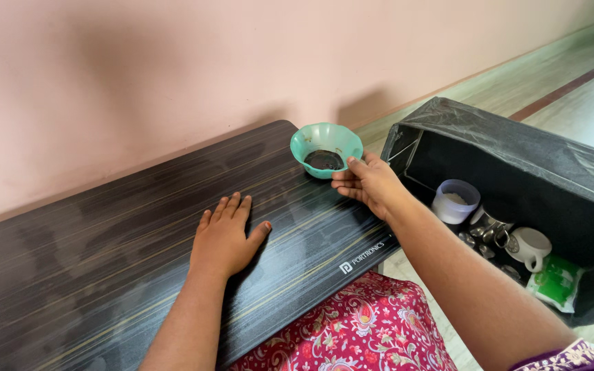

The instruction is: The person wipes a dark wood-grain table with a blue cloth while holding a spray bottle. After wiping, the person places the spray bottle and cloth on a nearby shelf and moves a small green bowl and a white container onto the table.

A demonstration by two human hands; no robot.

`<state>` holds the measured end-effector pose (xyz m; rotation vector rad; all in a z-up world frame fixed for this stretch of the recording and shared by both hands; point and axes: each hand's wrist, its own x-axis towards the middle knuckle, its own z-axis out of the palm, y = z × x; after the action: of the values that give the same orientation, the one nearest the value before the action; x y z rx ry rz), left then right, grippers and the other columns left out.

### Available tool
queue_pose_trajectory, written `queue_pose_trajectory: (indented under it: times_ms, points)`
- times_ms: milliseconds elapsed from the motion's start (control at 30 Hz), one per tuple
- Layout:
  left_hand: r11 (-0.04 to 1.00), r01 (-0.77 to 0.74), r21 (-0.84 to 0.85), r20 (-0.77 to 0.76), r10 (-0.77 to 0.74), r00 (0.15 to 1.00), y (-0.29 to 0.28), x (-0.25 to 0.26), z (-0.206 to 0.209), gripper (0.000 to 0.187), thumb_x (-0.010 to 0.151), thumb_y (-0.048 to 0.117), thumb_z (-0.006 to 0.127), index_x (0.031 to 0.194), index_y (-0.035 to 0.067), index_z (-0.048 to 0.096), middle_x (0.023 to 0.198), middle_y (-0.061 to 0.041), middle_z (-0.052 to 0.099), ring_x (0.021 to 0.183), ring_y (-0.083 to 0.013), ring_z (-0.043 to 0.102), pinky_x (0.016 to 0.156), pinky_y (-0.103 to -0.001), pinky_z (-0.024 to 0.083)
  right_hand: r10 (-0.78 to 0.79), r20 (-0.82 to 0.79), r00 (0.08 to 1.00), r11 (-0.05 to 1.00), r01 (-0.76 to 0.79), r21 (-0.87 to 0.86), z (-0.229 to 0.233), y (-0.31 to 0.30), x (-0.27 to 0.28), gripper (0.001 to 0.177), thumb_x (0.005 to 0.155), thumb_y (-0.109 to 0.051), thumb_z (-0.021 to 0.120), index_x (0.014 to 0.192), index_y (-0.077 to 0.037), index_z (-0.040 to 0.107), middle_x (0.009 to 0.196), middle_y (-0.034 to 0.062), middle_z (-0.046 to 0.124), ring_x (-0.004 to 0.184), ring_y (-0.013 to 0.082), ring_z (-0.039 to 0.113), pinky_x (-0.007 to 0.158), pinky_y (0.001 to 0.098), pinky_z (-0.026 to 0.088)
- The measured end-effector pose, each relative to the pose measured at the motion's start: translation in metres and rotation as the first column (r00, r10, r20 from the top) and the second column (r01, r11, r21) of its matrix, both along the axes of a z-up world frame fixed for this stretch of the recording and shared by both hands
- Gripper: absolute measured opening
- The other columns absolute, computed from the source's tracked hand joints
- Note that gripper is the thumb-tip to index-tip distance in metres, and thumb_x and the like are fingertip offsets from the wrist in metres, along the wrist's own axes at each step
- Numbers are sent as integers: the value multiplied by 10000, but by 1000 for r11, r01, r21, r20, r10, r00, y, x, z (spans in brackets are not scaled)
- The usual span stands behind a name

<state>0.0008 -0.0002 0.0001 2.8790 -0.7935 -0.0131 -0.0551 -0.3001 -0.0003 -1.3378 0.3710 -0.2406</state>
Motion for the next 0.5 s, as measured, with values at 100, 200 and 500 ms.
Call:
queue_pose_trajectory:
  times_ms: [100,200,500]
  points:
    - [1000,1,-11,-1,-1,1000,0,0,0,773,943,639,433,1576,212,317,1666,-21,248,1542,-215,186,1242,-460,148,5,-12,1000,1000,-5,-15,-1,7,5,439,1058,-261,476,1457,-79,450,940,99,713,840,195,709,783,349,612]
    - [1000,2,-24,9,-2,1000,1,-1,-1,775,942,634,446,1575,203,328,1665,-30,258,1542,-220,194,1242,-460,152,22,-1,1000,999,-22,-23,-3,14,13,463,1048,-253,486,1481,-102,429,928,102,712,834,197,705,788,358,609]
    - [999,4,-34,5,-4,1000,1,-1,0,773,941,632,453,1569,196,337,1661,-34,261,1542,-222,194,1241,-464,152,43,-16,999,996,-44,-81,-15,49,41,489,1043,-215,512,1501,-94,390,927,102,720,847,192,705,808,362,600]
